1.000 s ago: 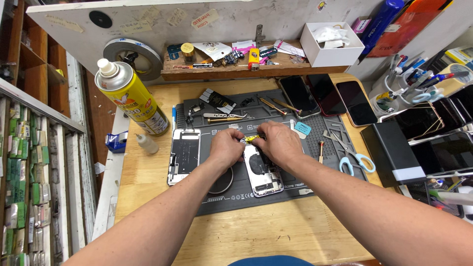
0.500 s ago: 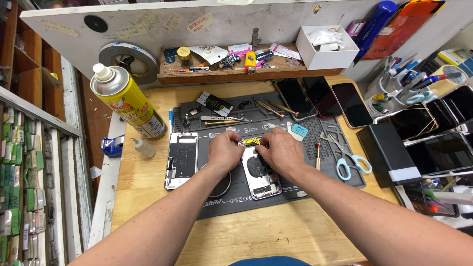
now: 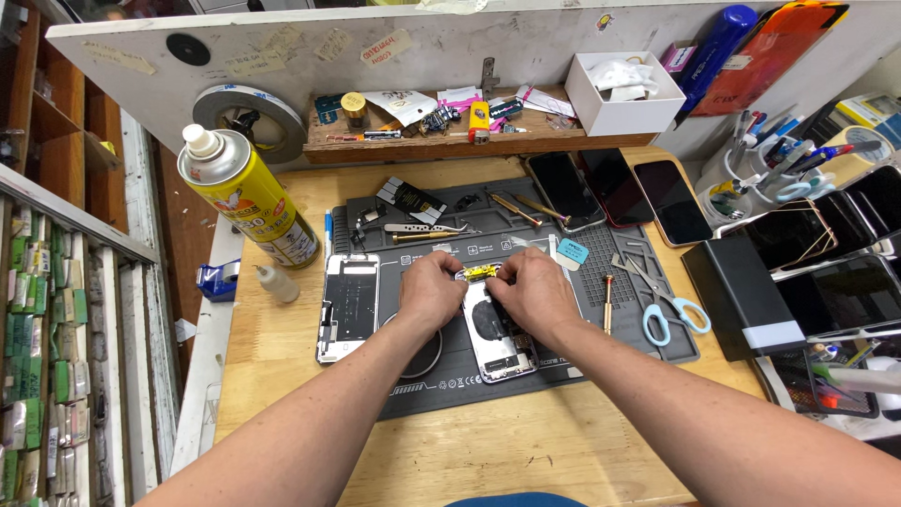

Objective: The person applies adhesive tape to the internal frame of a disassembled smartphone, then uses a plastic spudger to pry and remove the battery. The person then uses tweezers to adjust small internal components.

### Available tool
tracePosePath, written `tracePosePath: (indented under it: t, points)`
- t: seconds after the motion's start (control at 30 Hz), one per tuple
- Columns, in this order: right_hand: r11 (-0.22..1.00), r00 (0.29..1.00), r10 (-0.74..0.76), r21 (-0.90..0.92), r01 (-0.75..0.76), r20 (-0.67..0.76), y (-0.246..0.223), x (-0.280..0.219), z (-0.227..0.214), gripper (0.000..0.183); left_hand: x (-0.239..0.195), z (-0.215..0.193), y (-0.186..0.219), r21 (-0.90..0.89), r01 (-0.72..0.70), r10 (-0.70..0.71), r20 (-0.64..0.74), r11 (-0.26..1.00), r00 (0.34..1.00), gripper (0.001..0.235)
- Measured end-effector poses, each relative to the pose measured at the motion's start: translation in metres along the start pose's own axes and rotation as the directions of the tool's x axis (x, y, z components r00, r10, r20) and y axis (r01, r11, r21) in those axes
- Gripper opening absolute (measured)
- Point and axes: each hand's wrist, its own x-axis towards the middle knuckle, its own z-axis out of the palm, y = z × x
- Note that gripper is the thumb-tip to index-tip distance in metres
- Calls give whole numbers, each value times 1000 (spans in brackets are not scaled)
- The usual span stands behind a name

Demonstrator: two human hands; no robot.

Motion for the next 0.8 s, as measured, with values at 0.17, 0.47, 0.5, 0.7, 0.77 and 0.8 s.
tracePosePath:
  t: [0.17,0.47,0.5,0.7,0.77,0.8]
  points:
    - [991,987,27,131,-7,-158,29,13,-19,23,2,1,-1,-12,11,-11,3,1000,1000,25]
    - [957,931,237,232,-174,-279,96,13,-62,22,1,-1,0,-7,-4,5,22,1000,1000,25]
    - [952,930,250,243,-186,-268,99,13,-66,22,0,-1,0,-8,-4,4,23,1000,1000,25]
    - [957,940,242,217,-191,-242,109,10,-86,20,1,1,-2,-5,-23,23,6,1000,1000,24]
    - [960,943,241,197,-198,-228,110,9,-90,21,3,2,-3,-23,-26,26,7,999,1000,24]
    - [953,935,278,185,-240,-220,109,9,-90,24,3,3,-4,-31,-28,28,8,999,1000,25]
